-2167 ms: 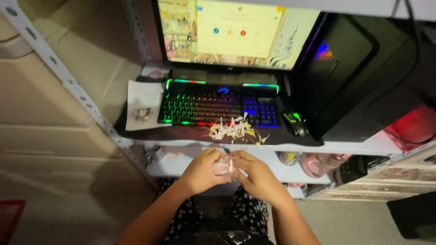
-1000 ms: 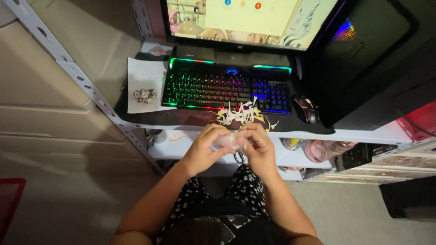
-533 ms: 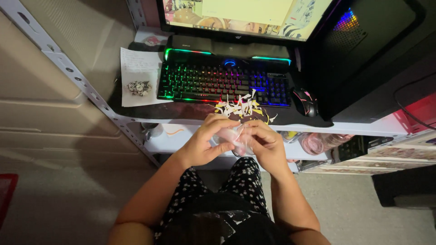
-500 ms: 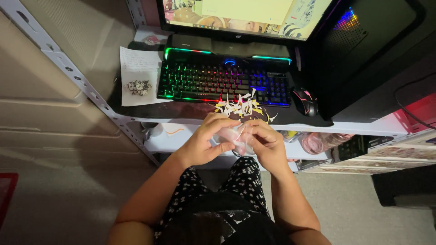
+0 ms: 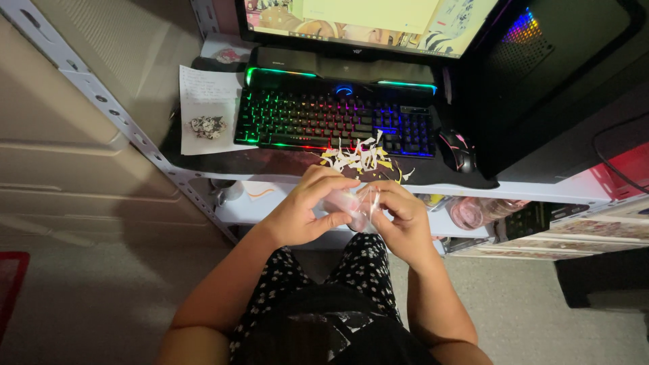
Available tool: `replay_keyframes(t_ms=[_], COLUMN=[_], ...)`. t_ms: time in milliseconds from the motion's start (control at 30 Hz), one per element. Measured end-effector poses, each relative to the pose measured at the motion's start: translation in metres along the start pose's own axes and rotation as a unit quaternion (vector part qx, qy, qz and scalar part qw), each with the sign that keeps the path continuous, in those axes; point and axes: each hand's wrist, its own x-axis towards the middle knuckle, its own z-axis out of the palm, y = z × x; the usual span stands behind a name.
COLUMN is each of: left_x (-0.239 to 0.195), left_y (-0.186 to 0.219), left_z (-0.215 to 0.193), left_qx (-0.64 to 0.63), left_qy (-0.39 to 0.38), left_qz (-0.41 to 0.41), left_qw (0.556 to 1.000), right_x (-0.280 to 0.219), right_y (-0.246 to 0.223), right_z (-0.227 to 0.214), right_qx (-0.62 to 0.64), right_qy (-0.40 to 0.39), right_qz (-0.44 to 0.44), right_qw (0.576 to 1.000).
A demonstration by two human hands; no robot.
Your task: Cutting out small printed images from a sheet of paper using scissors and placing them in a bag
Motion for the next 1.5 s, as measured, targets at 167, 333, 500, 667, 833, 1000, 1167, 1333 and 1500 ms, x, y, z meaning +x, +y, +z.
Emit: replay_keyframes(t_ms=[167,333,500,667,833,1000,1167,1333,1500], left_x=[0.003,0.005,0.009,0.001,-0.006,-0.010,-0.001,-0.004,-0.001], left_y=[0.002,0.005,0.010,-0.004,-0.009,-0.009,-0.001,-0.010,0.014], left_z=[-0.001,-0.001,-0.001,0.017,0.028,0.034,0.024,0.028,0.027], left_qx=[0.010,0.007,0.016,0.045,0.040,-0.121,-0.086,-0.033,-0.027], left_qy=[-0.013,-0.019,-0.032,0.014,0.040,0.085,0.113,0.140,0.025], left_qz=[0.011,0.010,-0.002,-0.011,-0.057,-0.186,-0.144,-0.124,-0.150], left_qw=[1.000,1.000,0.999,0.999,0.997,0.971,0.979,0.982,0.988], right_x=[0.000,0.000,0.002,-0.017,-0.022,-0.014,-0.016,-0.014,-0.015], right_y=[0.003,0.004,0.008,0.038,0.048,0.033,0.036,0.026,0.026], right_z=[-0.005,-0.003,0.000,0.012,0.017,0.010,-0.005,-0.003,-0.003], right_qx=[0.003,0.022,-0.074,-0.194,-0.200,-0.096,0.039,0.115,0.088], right_qy=[-0.028,-0.030,0.008,0.123,0.192,0.186,0.147,0.101,0.085], right_qz=[-0.003,0.000,-0.058,-0.140,-0.164,-0.122,-0.065,-0.025,-0.001], right_qw=[1.000,0.999,0.995,0.963,0.947,0.970,0.986,0.988,0.992])
